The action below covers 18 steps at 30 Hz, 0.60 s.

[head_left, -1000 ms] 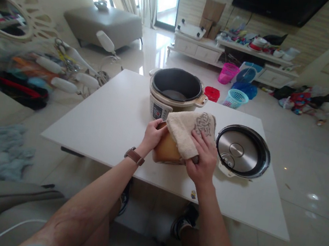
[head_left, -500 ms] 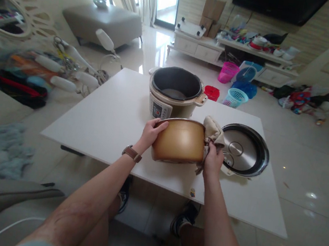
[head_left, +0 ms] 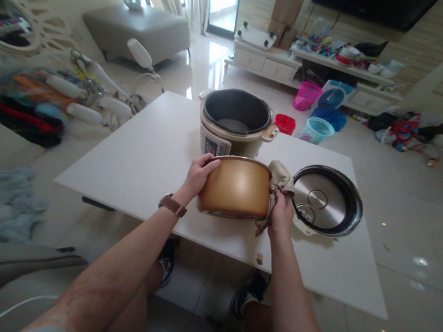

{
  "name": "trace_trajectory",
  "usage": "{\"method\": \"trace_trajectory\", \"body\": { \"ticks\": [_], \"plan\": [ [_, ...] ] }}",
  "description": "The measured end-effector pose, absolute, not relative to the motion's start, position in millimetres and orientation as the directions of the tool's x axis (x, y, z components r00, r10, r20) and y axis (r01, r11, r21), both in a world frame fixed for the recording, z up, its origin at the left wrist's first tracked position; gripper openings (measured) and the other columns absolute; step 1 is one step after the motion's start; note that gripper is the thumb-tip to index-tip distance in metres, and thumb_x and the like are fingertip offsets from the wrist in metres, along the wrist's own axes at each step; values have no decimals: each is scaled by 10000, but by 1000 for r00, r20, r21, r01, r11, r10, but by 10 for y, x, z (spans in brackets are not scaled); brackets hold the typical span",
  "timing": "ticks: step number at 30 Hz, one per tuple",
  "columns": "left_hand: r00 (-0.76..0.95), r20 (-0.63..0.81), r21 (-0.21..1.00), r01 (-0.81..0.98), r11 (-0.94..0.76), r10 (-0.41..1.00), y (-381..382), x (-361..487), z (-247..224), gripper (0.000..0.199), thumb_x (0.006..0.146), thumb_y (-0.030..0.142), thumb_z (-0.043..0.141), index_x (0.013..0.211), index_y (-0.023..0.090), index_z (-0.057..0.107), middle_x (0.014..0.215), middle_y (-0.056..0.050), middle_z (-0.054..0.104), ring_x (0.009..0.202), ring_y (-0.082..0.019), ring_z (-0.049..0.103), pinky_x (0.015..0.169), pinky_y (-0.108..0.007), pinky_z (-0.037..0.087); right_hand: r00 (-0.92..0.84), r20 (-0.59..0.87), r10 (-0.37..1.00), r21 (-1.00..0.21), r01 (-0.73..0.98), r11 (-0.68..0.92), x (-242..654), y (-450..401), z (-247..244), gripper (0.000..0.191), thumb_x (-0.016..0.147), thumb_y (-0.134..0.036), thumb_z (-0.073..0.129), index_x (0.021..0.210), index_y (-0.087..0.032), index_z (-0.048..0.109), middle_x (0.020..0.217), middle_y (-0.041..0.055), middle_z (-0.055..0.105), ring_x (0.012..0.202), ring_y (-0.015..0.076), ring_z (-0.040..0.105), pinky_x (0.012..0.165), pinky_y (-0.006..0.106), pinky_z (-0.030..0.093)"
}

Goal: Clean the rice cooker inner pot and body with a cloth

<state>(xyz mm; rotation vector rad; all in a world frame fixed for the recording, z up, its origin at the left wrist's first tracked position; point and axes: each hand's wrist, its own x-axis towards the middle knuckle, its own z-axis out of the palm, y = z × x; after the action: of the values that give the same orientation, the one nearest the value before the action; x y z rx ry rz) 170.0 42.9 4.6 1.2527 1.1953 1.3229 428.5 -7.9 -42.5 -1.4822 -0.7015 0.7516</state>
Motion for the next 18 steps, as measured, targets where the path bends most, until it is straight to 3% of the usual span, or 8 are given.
{"method": "trace_trajectory", "body": {
  "ticks": [4, 9, 13, 15, 18],
  "plan": [
    [-43, 87, 996, 3, -87, 995, 396, 1729, 47, 457, 753, 568, 786, 697, 208, 511, 667, 35, 476, 626, -117, 402, 557, -260, 311, 638, -5, 770, -997, 61, -57, 4202, -114, -270, 417, 816, -513, 671, 1025, -169, 778, 1092, 83, 798, 1071, 256, 707, 1023, 408, 525],
    [-41, 58, 998, -33, -59, 997, 395, 1742, 46, 480, 731, 574, 802, 690, 210, 490, 662, 39, 465, 612, -111, 400, 542, -256, 312, 551, 216, 806, -968, 227, 104, 4112, -247, -47, 347, 866, -485, 685, 997, -177, 779, 962, 85, 791, 1016, 261, 727, 997, 446, 554],
    [-24, 31, 996, -88, -34, 999, 427, 1736, 0, 497, 710, 573, 820, 693, 211, 481, 675, 34, 486, 626, -114, 438, 545, -251, 330, 218, 495, 841, -828, 411, 381, 4084, -385, 100, 370, 894, -439, 729, 1215, -259, 765, 1224, 86, 774, 1297, 298, 662, 1179, 552, 468],
    [-7, 6, 992, -124, -7, 1000, 437, 1734, -10, 502, 690, 575, 832, 705, 211, 487, 686, 32, 510, 624, -115, 453, 547, -252, 343, 98, 568, 817, -754, 459, 469, 4080, -421, 125, 408, 890, -417, 742, 1278, -292, 747, 1346, 78, 736, 1404, 306, 596, 1245, 582, 403],
    [13, -14, 988, -153, 16, 1000, 431, 1739, 7, 508, 678, 569, 843, 707, 212, 483, 681, 32, 514, 610, -113, 451, 541, -254, 335, 191, 528, 827, -805, 423, 416, 4081, -403, 66, 403, 916, -414, 716, 1297, -285, 735, 1314, 78, 748, 1348, 286, 638, 1217, 560, 437]
  ]
}}
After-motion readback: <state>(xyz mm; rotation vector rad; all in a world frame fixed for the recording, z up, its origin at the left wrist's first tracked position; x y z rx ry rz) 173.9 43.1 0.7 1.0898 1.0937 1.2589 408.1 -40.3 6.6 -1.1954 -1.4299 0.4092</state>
